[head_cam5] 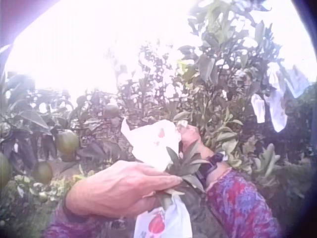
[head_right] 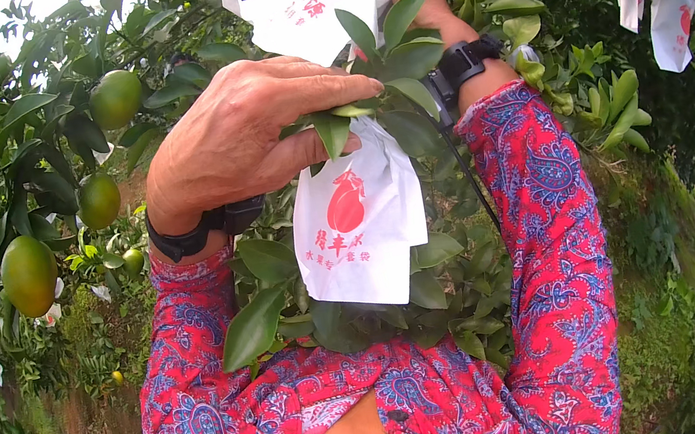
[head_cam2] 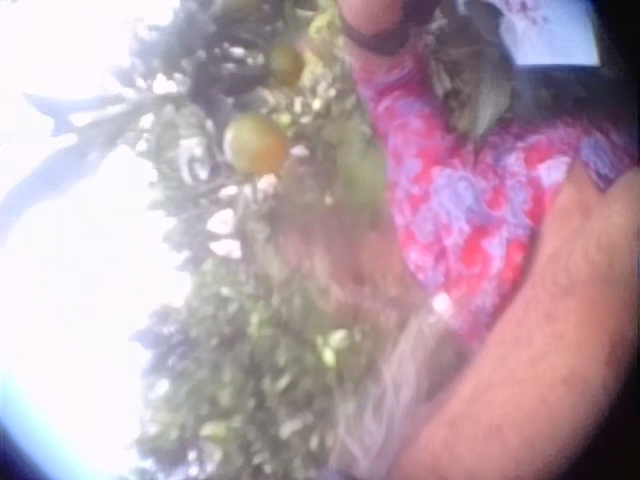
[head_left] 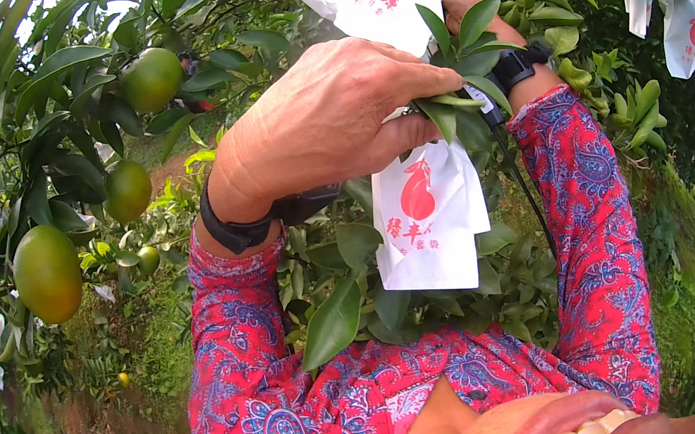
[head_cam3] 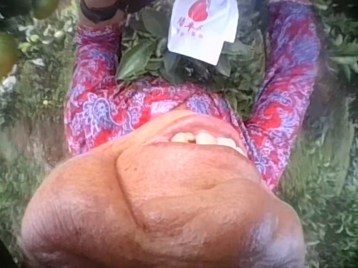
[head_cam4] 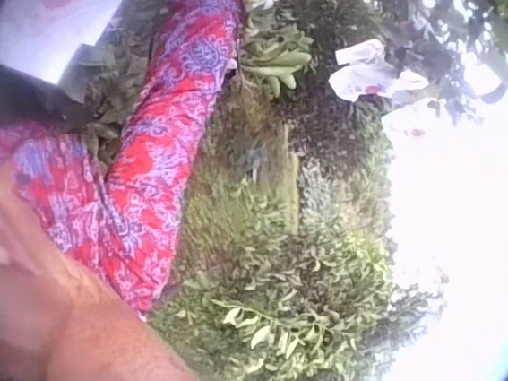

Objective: The person places white paper bags over green citrus fruits hanging on a tree and ties them to the branches. The person repeats this process for several fruits in the orchard.

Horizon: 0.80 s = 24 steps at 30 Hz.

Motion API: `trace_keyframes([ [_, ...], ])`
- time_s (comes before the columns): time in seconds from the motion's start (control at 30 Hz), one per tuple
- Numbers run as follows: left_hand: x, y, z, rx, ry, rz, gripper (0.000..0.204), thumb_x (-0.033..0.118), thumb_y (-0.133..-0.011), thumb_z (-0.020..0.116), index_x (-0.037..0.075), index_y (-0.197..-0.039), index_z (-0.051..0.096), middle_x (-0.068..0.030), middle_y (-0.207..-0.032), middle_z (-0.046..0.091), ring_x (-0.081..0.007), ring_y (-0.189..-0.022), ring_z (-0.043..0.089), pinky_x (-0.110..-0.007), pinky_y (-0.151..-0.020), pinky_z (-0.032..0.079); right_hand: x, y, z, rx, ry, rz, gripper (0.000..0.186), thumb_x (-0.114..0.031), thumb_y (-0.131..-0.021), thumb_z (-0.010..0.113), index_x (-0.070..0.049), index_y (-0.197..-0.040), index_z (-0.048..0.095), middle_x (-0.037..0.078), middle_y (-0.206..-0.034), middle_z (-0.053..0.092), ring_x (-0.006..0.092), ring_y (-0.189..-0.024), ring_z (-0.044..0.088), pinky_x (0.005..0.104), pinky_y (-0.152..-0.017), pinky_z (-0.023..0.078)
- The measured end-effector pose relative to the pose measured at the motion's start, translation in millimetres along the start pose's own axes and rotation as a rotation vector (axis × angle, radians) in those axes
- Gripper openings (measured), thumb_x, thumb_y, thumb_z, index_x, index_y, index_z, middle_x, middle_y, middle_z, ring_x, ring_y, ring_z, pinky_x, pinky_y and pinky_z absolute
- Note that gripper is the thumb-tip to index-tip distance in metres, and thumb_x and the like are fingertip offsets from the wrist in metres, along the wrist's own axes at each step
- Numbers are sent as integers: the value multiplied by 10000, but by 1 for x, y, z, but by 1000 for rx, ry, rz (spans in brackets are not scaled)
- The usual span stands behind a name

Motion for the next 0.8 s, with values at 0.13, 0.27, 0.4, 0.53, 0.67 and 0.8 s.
trace_keyframes([
  [0.13, 13, -20, -46, -202, 478, 224, 469, 310, -847, 715, -59, -1131, 651, -195, -1004, 705, -289, -855, 702, -369, -768, 558, -13, 18, 0, 81, 8, 31, 222, -194, -924, 638, 22, -957, 673, 52, -816, 661, 134, -677, 579, 308, -610, 475],
  [0.27, -54, -89, -74, 3, 561, 35, 209, 188, -949, 598, 15, -951, 715, -47, -787, 699, -104, -659, 625, -254, -604, 515, -16, 26, 9, 68, -180, 107, 207, -185, -922, 649, 20, -952, 657, 55, -821, 652, 141, -686, 581, 315, -613, 480],
  [0.4, -110, -97, -19, -76, -116, -168, 381, 318, -839, 701, -10, -1032, 703, -154, -966, 712, -230, -805, 698, -340, -740, 542, -24, 26, 8, 102, -97, 38, 172, -144, -943, 617, 23, -956, 655, 57, -796, 657, 131, -648, 576, 298, -590, 469],
  [0.53, -123, -73, 11, 98, -77, -64, 266, 237, -828, 697, 16, -975, 711, -142, -955, 700, -312, -872, 664, -372, -774, 521, -20, 27, 10, 32, -193, 84, 192, -171, -954, 611, 16, -937, 652, 49, -807, 661, 121, -655, 578, 289, -584, 465],
  [0.67, -108, -63, 16, 356, -244, 187, 249, 254, -835, 679, 56, -984, 705, -121, -996, 685, -331, -969, 627, -422, -854, 491, -15, 26, 12, 0, -285, 79, 205, -192, -959, 612, 8, -940, 652, 40, -818, 660, 119, -660, 574, 284, -592, 468],
  [0.8, -117, -70, 21, 346, -299, 136, 226, 254, -831, 681, 68, -952, 723, -106, -993, 694, -319, -993, 622, -411, -876, 481, -14, 24, 8, 13, -265, -5, 220, -203, -971, 589, 1, -951, 668, 34, -819, 663, 108, -663, 576, 269, -594, 469],
])
Point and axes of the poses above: each hand's wrist, its own y-axis away from the middle knuckle, its own z-axis out of the palm, x = y × z, the point moved 8 cm from there along -y, towards the middle knuckle
